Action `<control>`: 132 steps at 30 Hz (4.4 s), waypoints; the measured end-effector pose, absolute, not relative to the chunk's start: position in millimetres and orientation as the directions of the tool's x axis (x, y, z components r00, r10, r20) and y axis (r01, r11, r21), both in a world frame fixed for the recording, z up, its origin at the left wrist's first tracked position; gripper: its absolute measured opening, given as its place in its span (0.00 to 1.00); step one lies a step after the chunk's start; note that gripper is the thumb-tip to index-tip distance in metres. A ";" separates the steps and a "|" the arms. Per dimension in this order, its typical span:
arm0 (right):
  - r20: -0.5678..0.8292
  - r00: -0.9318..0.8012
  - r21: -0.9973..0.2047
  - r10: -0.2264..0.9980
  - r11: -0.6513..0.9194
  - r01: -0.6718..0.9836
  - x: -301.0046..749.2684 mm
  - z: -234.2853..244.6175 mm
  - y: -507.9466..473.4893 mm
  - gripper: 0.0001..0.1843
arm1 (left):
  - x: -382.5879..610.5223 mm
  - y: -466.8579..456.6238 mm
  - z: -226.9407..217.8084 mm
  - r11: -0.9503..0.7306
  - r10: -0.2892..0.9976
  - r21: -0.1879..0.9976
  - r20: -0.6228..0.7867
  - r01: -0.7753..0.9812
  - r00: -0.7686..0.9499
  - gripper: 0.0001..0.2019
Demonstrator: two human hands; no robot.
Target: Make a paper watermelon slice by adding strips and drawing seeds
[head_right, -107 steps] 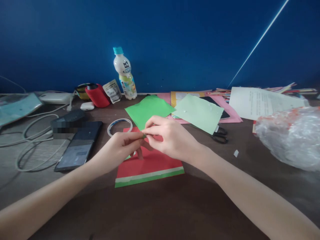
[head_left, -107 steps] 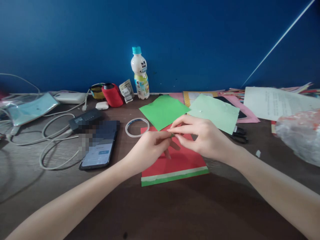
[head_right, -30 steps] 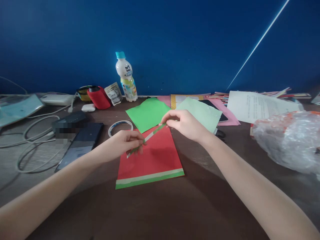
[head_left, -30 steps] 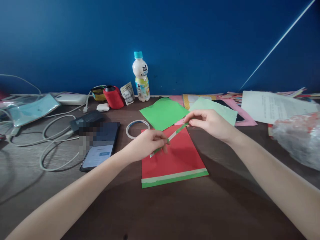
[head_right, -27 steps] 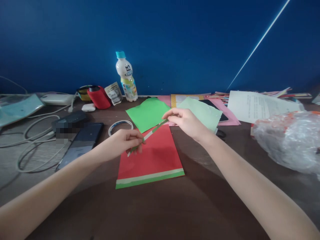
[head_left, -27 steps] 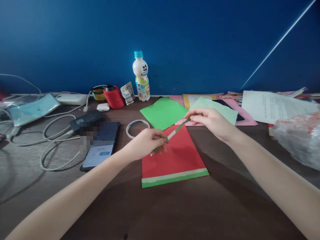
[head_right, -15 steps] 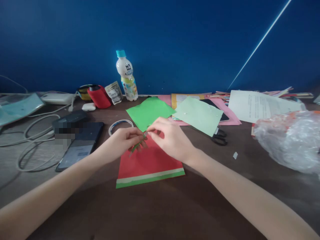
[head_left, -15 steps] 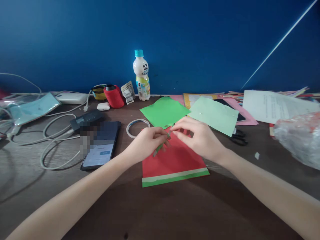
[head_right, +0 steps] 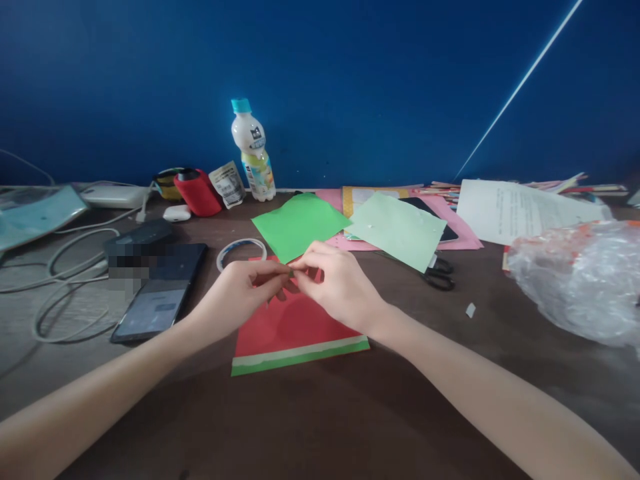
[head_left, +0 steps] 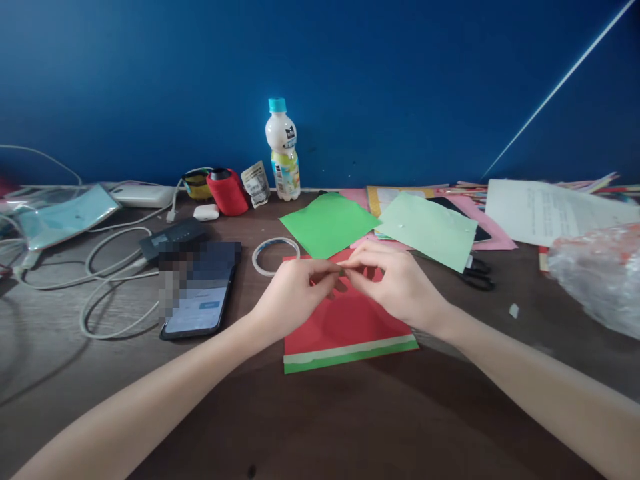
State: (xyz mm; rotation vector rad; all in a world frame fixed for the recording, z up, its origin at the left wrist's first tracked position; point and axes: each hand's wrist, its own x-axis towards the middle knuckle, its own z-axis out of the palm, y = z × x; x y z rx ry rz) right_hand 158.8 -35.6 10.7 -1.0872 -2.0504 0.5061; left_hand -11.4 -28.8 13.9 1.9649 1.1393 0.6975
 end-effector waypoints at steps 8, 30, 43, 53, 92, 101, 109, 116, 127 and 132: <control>0.472 -0.375 -0.585 0.798 0.602 0.543 160.0 10.3 -33.0 0.09 | -10.4 -28.6 14.4 -0.300 0.892 0.827 0.067 0.475 0.447 0.11; 0.437 -0.412 -0.584 0.799 0.601 0.545 164.3 10.6 -30.9 0.08 | -10.6 -27.7 13.8 -0.233 0.883 0.870 0.003 0.435 0.469 0.09; 0.526 0.034 -0.227 0.850 0.102 0.968 239.7 1.2 25.0 0.10 | -15.8 -13.8 6.2 0.004 0.857 0.943 -0.175 0.333 0.484 0.09; 0.296 -0.320 -0.602 0.900 0.436 0.669 194.5 16.0 -4.6 0.12 | -15.3 -17.4 4.5 -0.248 0.847 0.857 -0.034 0.452 0.530 0.07; 0.023 -0.511 -0.698 0.859 0.380 0.607 173.9 28.5 -29.5 0.09 | -21.2 -14.0 19.5 -0.211 0.815 0.882 -0.079 0.421 0.574 0.08; -0.073 -0.475 -0.776 0.877 0.249 0.579 169.3 37.5 -33.6 0.10 | -18.4 -22.8 22.2 -0.514 0.853 0.638 0.314 0.573 0.416 0.02; -0.053 -0.518 -0.793 0.854 0.279 0.541 170.8 31.5 -33.3 0.12 | -18.0 -24.1 17.4 -0.735 0.676 0.343 0.426 0.585 0.601 0.05; -0.061 -0.520 -0.742 0.852 0.309 0.594 170.1 34.1 -36.3 0.12 | -15.8 -23.5 17.7 -0.650 0.755 0.437 0.278 0.622 0.594 0.06; -0.098 -0.555 -0.742 0.826 0.311 0.594 169.4 32.2 -38.0 0.12 | -16.2 -23.8 16.8 -0.668 0.738 0.380 0.225 0.640 0.636 0.08; -0.118 -0.575 -0.744 0.809 0.312 0.591 170.8 32.5 -37.0 0.12 | -17.6 -24.0 18.0 -0.658 0.738 0.424 0.202 0.622 0.644 0.08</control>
